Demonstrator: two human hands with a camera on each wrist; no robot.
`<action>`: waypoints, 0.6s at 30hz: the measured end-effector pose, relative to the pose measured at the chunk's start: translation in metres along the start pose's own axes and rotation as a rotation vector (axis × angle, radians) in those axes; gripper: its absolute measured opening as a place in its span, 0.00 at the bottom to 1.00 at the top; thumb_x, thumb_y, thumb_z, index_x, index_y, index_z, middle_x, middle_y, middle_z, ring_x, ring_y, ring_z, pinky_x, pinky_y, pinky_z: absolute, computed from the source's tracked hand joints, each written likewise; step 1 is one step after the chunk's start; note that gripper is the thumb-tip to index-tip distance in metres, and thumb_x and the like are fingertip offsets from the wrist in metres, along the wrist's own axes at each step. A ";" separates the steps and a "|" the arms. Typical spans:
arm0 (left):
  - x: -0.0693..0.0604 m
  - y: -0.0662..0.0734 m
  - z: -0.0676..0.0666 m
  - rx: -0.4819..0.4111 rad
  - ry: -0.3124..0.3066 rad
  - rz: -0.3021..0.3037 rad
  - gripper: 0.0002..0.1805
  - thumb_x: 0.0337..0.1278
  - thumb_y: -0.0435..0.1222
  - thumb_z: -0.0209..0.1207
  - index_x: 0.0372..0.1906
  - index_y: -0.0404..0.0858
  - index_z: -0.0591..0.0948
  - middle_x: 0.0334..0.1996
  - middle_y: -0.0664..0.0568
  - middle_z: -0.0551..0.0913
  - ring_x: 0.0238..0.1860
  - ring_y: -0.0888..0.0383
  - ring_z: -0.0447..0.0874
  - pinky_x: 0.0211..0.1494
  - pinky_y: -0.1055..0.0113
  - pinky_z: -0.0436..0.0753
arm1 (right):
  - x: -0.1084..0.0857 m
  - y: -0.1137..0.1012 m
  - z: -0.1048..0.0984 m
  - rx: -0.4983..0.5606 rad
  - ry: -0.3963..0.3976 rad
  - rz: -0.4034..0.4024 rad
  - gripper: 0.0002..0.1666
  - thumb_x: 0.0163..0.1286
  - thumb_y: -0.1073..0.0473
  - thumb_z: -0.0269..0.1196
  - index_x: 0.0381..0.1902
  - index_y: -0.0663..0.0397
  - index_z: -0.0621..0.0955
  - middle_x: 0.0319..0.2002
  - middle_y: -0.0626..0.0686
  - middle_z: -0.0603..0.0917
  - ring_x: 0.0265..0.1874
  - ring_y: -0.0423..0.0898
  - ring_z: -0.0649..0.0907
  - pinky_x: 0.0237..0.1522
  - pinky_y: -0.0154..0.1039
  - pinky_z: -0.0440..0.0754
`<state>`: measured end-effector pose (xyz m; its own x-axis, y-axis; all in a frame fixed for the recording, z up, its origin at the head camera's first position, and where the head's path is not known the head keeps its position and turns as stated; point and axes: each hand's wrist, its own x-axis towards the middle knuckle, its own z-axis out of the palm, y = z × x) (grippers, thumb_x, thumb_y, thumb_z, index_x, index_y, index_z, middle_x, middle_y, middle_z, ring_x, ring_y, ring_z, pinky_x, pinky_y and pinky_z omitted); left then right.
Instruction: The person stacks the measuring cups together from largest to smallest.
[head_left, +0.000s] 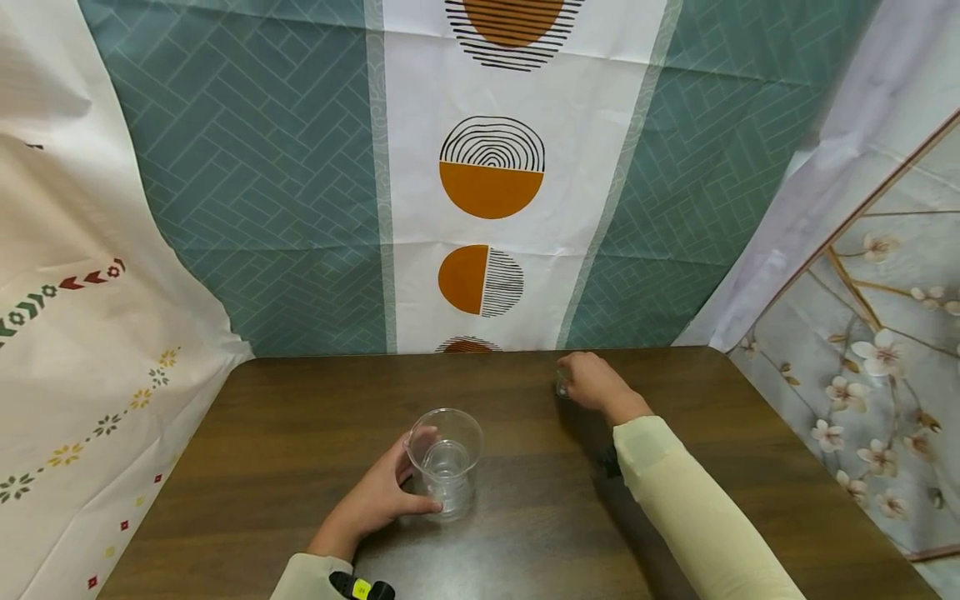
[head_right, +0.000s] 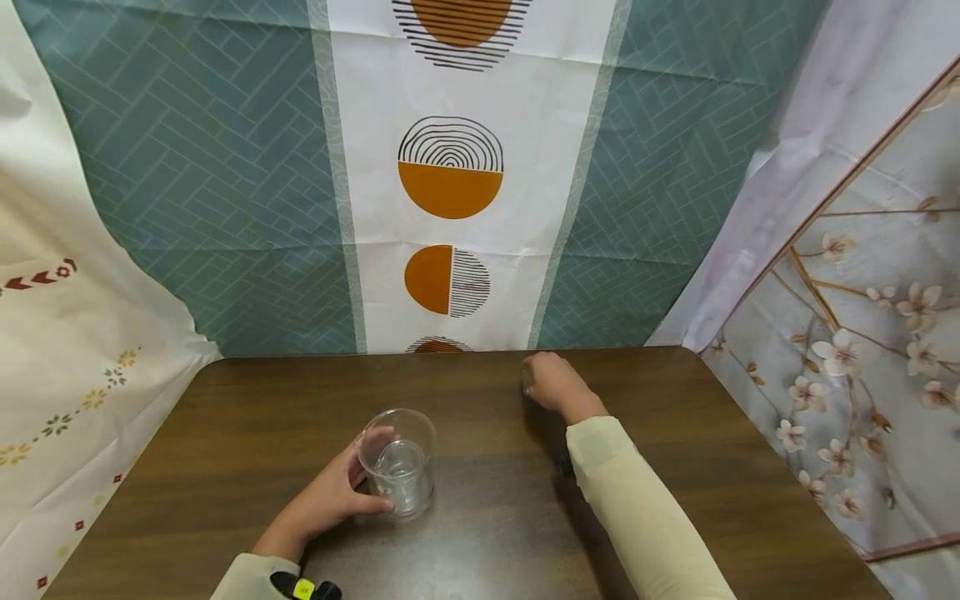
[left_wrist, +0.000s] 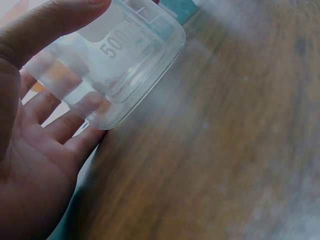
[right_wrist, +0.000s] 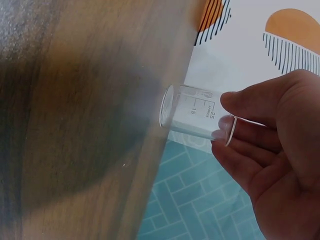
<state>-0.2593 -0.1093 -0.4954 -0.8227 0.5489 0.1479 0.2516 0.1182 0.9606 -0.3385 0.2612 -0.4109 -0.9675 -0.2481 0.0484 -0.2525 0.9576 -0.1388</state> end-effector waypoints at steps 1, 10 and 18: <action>0.000 0.000 0.000 -0.003 0.001 0.001 0.51 0.33 0.36 0.78 0.68 0.47 0.63 0.68 0.43 0.68 0.69 0.52 0.67 0.63 0.83 0.65 | -0.001 -0.001 -0.001 0.001 0.006 -0.006 0.23 0.63 0.65 0.60 0.57 0.65 0.78 0.52 0.63 0.83 0.51 0.59 0.82 0.53 0.54 0.79; 0.001 0.001 0.001 -0.014 -0.007 -0.009 0.51 0.34 0.34 0.78 0.68 0.48 0.63 0.69 0.44 0.67 0.71 0.45 0.63 0.67 0.77 0.64 | -0.005 -0.008 -0.007 -0.017 0.024 -0.053 0.23 0.63 0.65 0.60 0.56 0.65 0.78 0.50 0.63 0.83 0.49 0.58 0.83 0.52 0.54 0.80; 0.001 -0.001 0.000 -0.019 -0.013 0.014 0.51 0.35 0.36 0.78 0.69 0.44 0.62 0.69 0.41 0.67 0.71 0.42 0.61 0.62 0.85 0.63 | -0.006 -0.013 -0.009 -0.023 0.044 -0.082 0.22 0.63 0.64 0.61 0.55 0.65 0.79 0.50 0.62 0.84 0.50 0.59 0.82 0.54 0.54 0.79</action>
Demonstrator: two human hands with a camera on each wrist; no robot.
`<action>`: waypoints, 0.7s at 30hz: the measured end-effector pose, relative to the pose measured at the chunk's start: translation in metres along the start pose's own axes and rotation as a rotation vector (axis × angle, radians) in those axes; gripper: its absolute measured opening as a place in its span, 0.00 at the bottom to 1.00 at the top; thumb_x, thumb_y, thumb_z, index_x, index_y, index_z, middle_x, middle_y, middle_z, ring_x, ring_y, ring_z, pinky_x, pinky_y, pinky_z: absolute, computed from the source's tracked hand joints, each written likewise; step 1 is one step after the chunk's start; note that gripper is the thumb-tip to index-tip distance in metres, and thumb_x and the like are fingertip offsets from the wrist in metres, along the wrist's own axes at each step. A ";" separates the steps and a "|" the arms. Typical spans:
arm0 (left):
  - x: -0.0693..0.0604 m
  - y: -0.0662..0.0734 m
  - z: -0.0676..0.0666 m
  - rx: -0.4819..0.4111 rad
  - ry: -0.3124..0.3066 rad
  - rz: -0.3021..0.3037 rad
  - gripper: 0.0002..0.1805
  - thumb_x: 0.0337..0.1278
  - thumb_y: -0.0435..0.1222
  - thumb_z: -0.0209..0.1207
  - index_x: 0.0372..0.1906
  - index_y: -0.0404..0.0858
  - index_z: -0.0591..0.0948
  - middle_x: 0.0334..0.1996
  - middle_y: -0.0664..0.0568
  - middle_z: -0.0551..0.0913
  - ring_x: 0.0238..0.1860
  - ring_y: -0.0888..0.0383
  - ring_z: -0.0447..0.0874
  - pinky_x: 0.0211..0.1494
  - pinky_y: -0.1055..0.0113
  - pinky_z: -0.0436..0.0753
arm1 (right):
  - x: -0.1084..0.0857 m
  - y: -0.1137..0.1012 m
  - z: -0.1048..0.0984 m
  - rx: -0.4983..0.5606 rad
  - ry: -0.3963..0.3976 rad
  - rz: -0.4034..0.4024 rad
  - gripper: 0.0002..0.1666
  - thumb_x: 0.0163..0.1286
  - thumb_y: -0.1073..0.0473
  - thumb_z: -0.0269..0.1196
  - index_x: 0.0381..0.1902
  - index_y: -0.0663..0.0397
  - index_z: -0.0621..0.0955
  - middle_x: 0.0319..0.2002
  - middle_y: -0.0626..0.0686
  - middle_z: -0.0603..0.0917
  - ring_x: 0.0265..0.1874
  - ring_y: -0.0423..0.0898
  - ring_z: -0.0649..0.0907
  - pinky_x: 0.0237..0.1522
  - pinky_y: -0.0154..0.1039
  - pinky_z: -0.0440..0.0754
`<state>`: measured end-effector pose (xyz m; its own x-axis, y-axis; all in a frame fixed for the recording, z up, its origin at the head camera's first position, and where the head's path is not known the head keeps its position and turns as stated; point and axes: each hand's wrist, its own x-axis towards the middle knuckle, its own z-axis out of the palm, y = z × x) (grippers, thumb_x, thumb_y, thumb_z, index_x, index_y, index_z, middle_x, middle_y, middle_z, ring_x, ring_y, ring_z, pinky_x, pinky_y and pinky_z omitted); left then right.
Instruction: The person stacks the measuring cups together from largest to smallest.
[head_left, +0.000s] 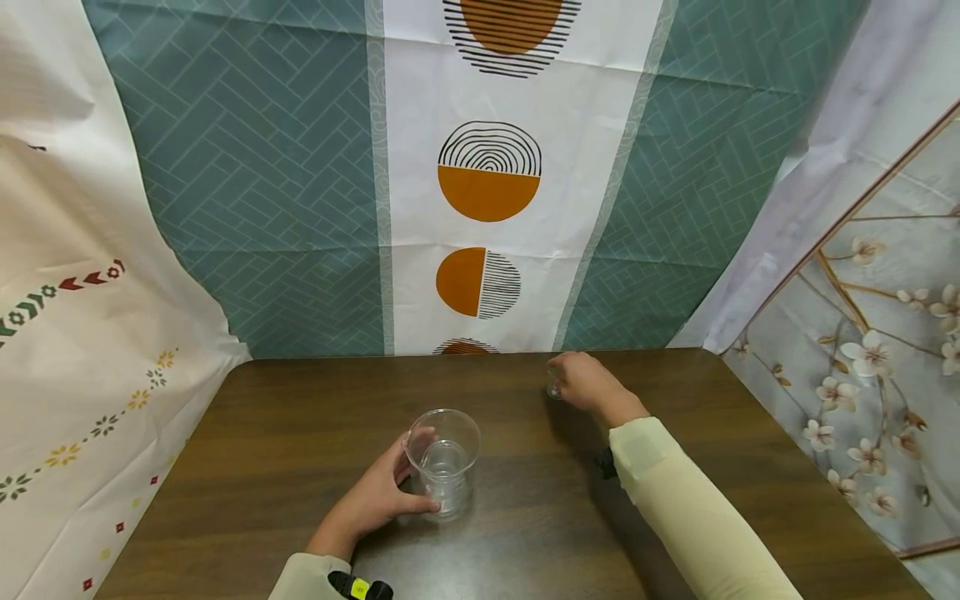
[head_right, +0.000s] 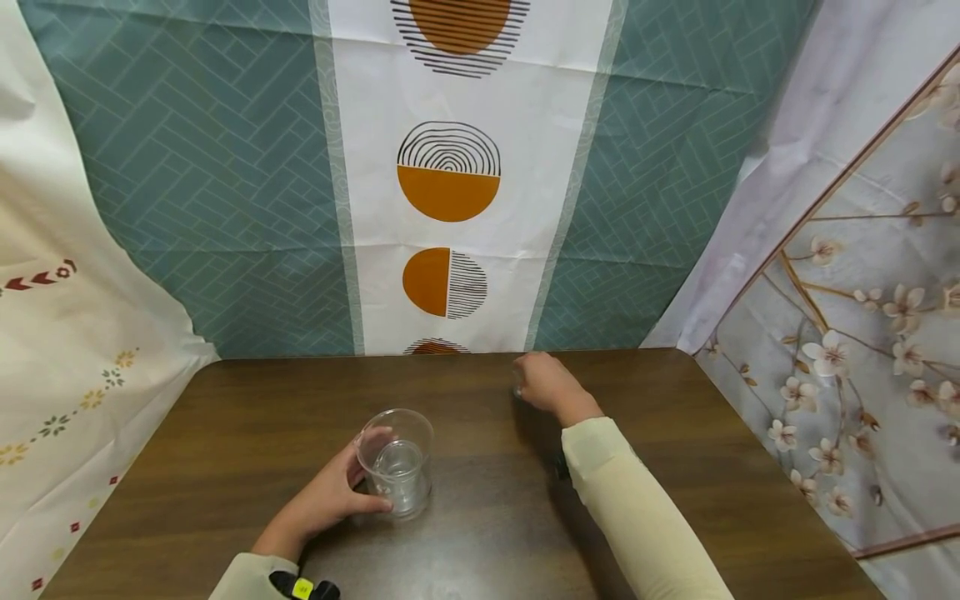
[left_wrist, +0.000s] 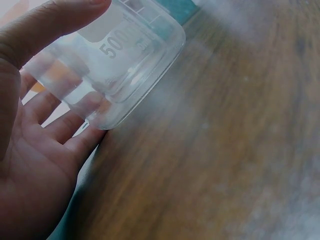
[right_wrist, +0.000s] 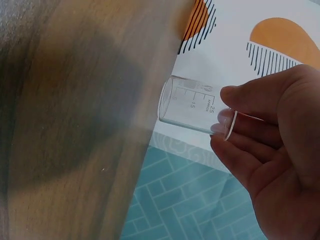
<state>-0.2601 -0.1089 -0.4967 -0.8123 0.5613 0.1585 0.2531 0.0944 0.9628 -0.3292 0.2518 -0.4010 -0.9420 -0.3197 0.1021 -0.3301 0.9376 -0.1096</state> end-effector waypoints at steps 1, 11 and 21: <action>0.000 0.000 0.000 0.003 0.003 -0.004 0.52 0.34 0.36 0.78 0.69 0.44 0.62 0.69 0.41 0.67 0.71 0.43 0.62 0.62 0.84 0.63 | 0.000 0.000 0.000 0.002 0.000 0.001 0.22 0.63 0.64 0.61 0.55 0.65 0.79 0.51 0.62 0.84 0.51 0.59 0.82 0.55 0.54 0.78; 0.000 0.000 0.001 0.021 0.011 -0.019 0.52 0.34 0.37 0.78 0.70 0.46 0.62 0.69 0.44 0.67 0.71 0.54 0.64 0.63 0.83 0.64 | -0.004 -0.007 -0.007 0.008 0.000 -0.036 0.23 0.64 0.64 0.61 0.58 0.64 0.78 0.54 0.60 0.83 0.54 0.58 0.81 0.56 0.53 0.78; 0.000 -0.001 0.001 0.010 0.016 -0.018 0.53 0.32 0.36 0.79 0.69 0.47 0.63 0.69 0.44 0.67 0.70 0.58 0.65 0.63 0.84 0.64 | -0.008 -0.020 -0.017 0.012 -0.001 -0.068 0.23 0.65 0.64 0.61 0.58 0.63 0.78 0.54 0.60 0.82 0.54 0.58 0.81 0.56 0.53 0.78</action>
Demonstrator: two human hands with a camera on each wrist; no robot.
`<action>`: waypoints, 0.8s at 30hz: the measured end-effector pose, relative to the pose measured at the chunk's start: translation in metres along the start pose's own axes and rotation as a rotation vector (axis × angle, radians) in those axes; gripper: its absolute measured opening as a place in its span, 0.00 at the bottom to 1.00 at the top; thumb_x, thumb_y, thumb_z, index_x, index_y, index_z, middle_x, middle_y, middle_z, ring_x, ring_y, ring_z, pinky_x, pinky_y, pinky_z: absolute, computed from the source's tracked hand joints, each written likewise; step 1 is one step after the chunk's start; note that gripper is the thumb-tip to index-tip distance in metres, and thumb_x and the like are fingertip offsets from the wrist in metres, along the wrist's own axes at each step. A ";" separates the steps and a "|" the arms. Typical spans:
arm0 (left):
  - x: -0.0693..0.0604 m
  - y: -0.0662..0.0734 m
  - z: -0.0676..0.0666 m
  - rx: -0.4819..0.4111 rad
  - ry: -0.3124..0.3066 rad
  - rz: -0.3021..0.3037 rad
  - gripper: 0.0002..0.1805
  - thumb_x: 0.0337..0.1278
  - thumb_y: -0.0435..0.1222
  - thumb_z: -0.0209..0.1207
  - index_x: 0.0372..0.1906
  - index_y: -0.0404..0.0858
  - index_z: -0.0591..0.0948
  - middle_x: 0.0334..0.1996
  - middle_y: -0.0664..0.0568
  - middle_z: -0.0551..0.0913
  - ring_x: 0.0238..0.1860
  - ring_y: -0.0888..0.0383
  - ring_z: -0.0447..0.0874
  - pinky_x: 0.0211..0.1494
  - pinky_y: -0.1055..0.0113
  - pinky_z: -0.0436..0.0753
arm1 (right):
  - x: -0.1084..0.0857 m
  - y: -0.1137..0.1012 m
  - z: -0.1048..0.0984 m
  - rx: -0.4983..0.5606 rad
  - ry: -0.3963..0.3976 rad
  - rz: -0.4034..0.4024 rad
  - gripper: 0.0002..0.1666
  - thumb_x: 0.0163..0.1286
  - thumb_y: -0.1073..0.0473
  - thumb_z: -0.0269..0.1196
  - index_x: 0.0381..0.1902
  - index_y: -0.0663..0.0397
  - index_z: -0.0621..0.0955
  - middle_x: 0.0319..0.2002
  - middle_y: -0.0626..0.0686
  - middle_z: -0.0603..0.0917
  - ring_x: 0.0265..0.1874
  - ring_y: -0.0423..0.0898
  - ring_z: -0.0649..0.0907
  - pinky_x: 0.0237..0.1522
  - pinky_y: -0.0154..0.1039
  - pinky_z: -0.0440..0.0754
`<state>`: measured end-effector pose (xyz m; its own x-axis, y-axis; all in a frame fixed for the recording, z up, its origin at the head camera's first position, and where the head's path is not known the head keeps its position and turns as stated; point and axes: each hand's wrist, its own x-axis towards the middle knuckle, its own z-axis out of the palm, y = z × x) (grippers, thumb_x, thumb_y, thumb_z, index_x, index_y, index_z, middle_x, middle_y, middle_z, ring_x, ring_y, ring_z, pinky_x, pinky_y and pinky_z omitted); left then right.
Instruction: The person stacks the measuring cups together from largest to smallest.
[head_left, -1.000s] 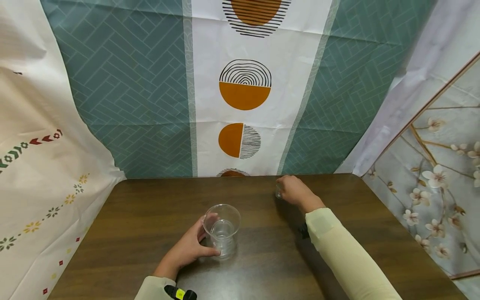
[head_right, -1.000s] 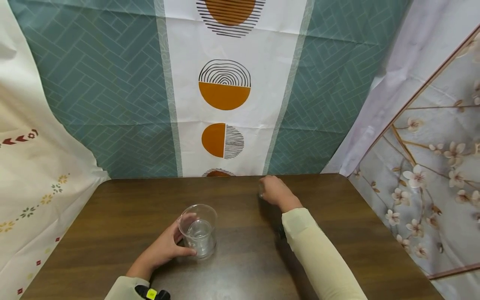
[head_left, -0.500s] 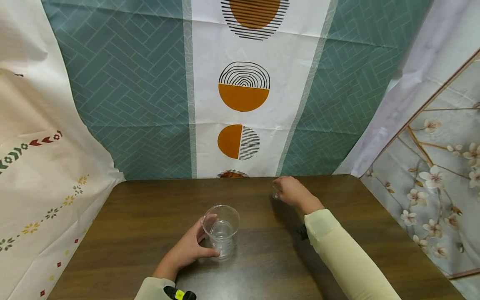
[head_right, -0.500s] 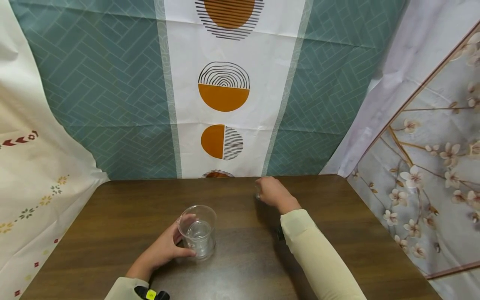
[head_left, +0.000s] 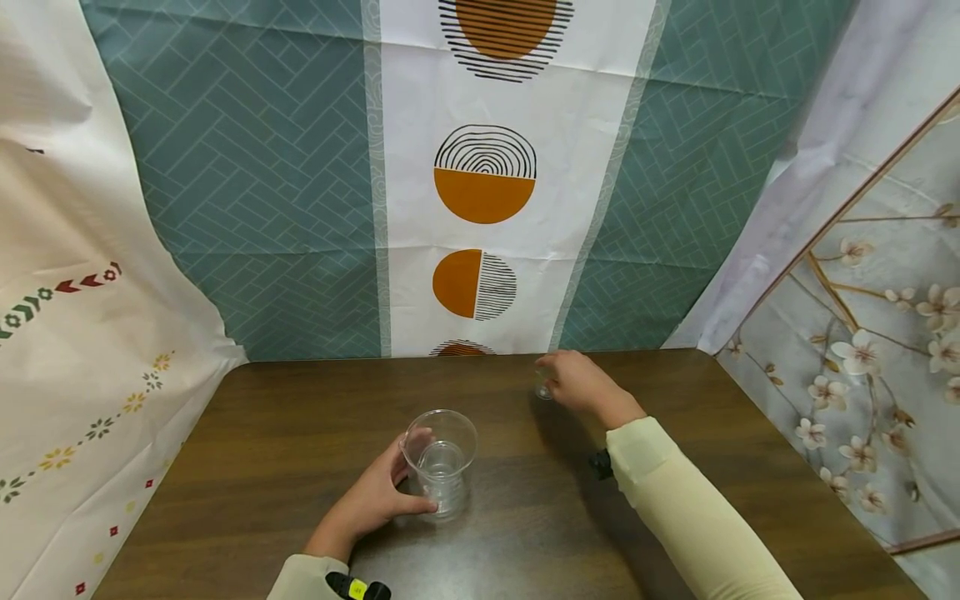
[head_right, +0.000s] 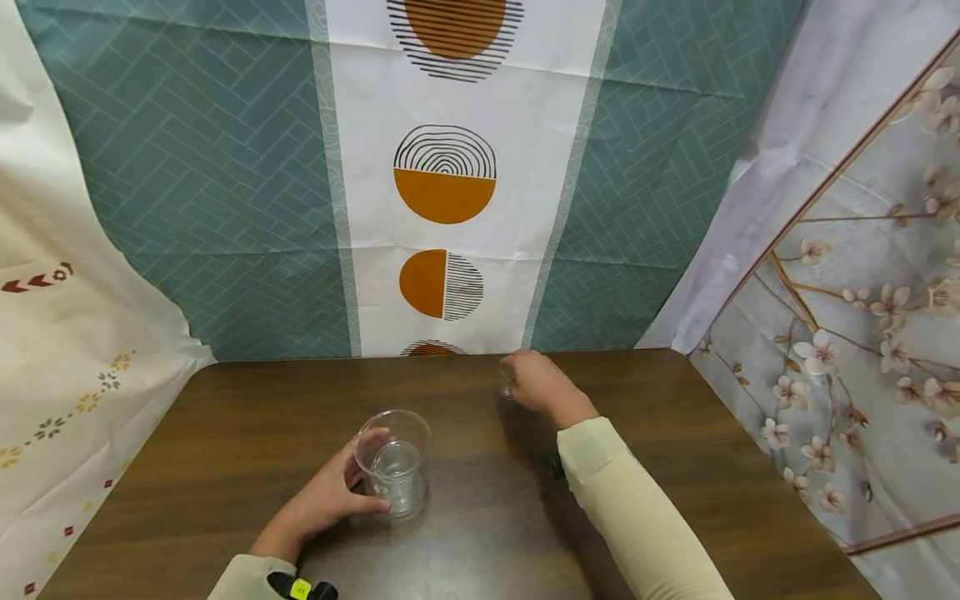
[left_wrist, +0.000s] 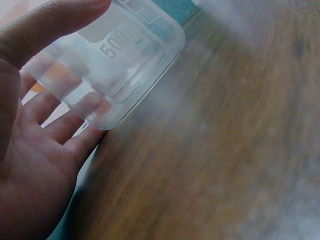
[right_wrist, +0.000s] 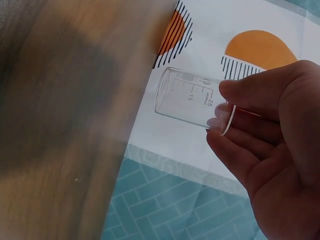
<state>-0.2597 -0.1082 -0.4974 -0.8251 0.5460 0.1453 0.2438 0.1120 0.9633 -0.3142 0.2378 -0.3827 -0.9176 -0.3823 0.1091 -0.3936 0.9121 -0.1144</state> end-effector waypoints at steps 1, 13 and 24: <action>0.000 0.000 0.000 -0.001 -0.002 0.002 0.53 0.32 0.36 0.79 0.69 0.47 0.63 0.69 0.44 0.67 0.70 0.56 0.65 0.63 0.84 0.64 | 0.000 -0.001 0.000 -0.004 -0.004 -0.001 0.23 0.65 0.64 0.61 0.58 0.64 0.78 0.54 0.60 0.82 0.54 0.58 0.81 0.56 0.53 0.78; 0.000 0.000 -0.001 -0.006 -0.006 -0.011 0.52 0.32 0.35 0.78 0.69 0.49 0.63 0.69 0.44 0.67 0.71 0.50 0.64 0.63 0.84 0.64 | 0.001 -0.009 -0.004 -0.002 -0.016 0.002 0.23 0.66 0.62 0.61 0.59 0.62 0.77 0.58 0.60 0.81 0.57 0.58 0.80 0.59 0.53 0.76; 0.000 -0.001 0.000 -0.005 -0.002 -0.006 0.52 0.33 0.35 0.78 0.68 0.49 0.63 0.69 0.44 0.67 0.71 0.46 0.63 0.63 0.84 0.63 | 0.001 -0.024 -0.012 0.000 -0.006 -0.028 0.23 0.67 0.63 0.62 0.59 0.62 0.77 0.58 0.59 0.80 0.58 0.57 0.79 0.60 0.52 0.76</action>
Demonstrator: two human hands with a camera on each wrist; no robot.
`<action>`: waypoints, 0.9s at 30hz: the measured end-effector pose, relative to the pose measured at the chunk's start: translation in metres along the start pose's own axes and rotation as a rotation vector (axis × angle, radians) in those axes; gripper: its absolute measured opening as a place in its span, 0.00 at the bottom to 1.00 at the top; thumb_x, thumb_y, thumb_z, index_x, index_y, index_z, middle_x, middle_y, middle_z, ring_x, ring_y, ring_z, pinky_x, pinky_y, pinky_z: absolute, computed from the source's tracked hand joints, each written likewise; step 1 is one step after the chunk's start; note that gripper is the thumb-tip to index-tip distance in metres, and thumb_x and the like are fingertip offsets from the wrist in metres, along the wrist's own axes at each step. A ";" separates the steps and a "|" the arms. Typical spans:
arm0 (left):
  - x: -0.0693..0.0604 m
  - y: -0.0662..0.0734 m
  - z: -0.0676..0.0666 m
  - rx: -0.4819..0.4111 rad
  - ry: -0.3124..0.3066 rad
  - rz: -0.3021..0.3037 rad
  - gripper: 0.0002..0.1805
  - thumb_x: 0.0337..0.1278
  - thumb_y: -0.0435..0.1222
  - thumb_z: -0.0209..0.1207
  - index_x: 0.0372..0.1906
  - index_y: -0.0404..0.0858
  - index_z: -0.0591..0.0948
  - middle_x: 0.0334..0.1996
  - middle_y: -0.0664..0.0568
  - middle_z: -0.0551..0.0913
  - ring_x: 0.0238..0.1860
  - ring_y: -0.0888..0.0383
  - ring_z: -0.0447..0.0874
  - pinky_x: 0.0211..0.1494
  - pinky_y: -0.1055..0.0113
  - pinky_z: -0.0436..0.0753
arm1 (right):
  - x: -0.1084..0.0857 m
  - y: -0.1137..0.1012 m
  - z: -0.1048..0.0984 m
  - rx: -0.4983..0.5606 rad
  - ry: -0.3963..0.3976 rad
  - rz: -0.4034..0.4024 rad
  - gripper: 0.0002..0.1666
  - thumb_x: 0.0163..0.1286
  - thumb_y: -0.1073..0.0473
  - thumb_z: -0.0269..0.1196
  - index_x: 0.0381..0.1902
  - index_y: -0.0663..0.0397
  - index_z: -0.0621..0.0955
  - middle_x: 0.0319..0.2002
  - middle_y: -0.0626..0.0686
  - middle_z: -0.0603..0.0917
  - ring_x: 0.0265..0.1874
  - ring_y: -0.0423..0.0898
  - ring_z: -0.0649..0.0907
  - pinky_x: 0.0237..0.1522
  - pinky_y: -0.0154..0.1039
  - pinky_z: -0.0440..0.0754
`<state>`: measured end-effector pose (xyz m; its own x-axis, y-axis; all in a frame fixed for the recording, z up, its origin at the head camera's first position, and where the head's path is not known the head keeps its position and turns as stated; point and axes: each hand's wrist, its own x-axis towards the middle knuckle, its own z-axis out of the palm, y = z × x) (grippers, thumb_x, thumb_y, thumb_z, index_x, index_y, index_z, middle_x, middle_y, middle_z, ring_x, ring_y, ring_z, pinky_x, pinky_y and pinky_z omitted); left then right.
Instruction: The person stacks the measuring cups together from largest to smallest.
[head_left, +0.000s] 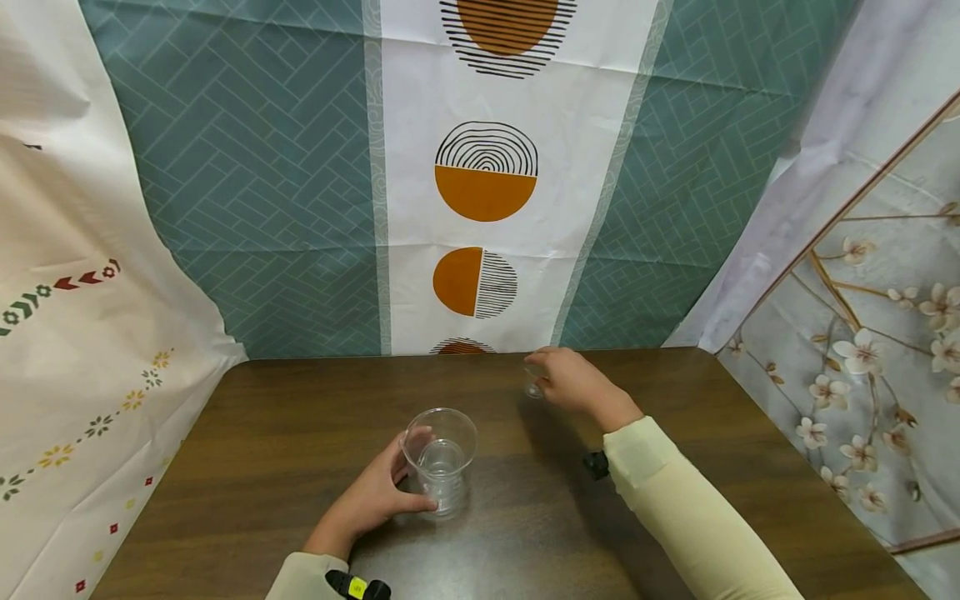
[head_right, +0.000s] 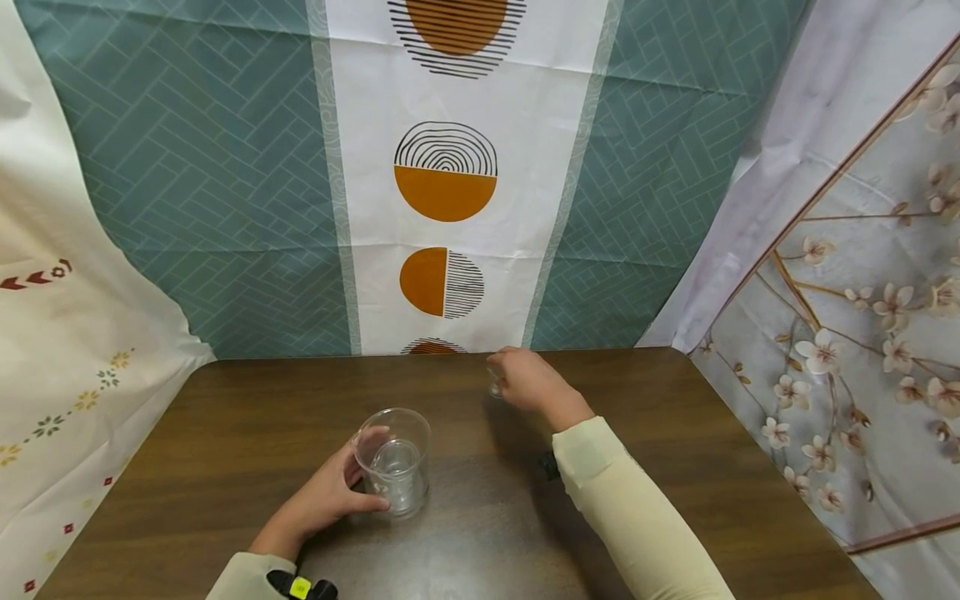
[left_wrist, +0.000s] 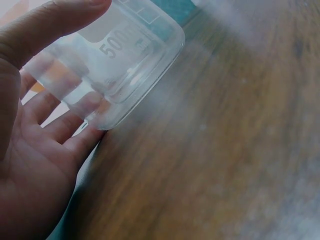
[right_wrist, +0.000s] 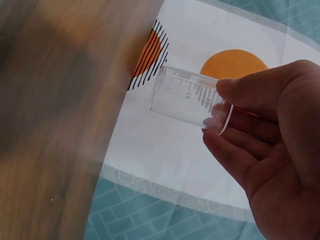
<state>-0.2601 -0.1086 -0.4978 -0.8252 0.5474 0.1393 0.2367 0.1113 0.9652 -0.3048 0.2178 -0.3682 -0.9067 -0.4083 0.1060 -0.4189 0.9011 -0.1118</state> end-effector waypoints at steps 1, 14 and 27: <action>0.000 0.000 0.000 0.001 0.001 0.003 0.52 0.33 0.36 0.78 0.68 0.49 0.63 0.69 0.44 0.67 0.71 0.46 0.63 0.63 0.84 0.63 | 0.000 -0.001 -0.001 0.001 -0.002 0.002 0.23 0.67 0.63 0.62 0.59 0.62 0.77 0.58 0.59 0.80 0.58 0.56 0.79 0.60 0.51 0.76; -0.002 0.001 0.000 -0.017 -0.025 -0.016 0.54 0.35 0.38 0.78 0.71 0.43 0.60 0.70 0.44 0.66 0.73 0.47 0.61 0.62 0.86 0.63 | -0.001 -0.010 -0.003 -0.022 0.008 -0.039 0.23 0.67 0.63 0.62 0.59 0.62 0.77 0.58 0.58 0.80 0.57 0.55 0.80 0.59 0.50 0.77; 0.000 0.000 0.000 -0.020 -0.020 -0.025 0.54 0.35 0.36 0.78 0.71 0.43 0.60 0.70 0.44 0.65 0.73 0.45 0.60 0.61 0.86 0.62 | -0.002 -0.018 -0.010 -0.051 0.034 -0.083 0.22 0.66 0.63 0.63 0.57 0.62 0.78 0.56 0.57 0.81 0.54 0.54 0.81 0.57 0.49 0.78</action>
<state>-0.2598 -0.1089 -0.4975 -0.8200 0.5616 0.1110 0.2059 0.1084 0.9726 -0.2950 0.2042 -0.3569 -0.8664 -0.4773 0.1465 -0.4885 0.8711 -0.0506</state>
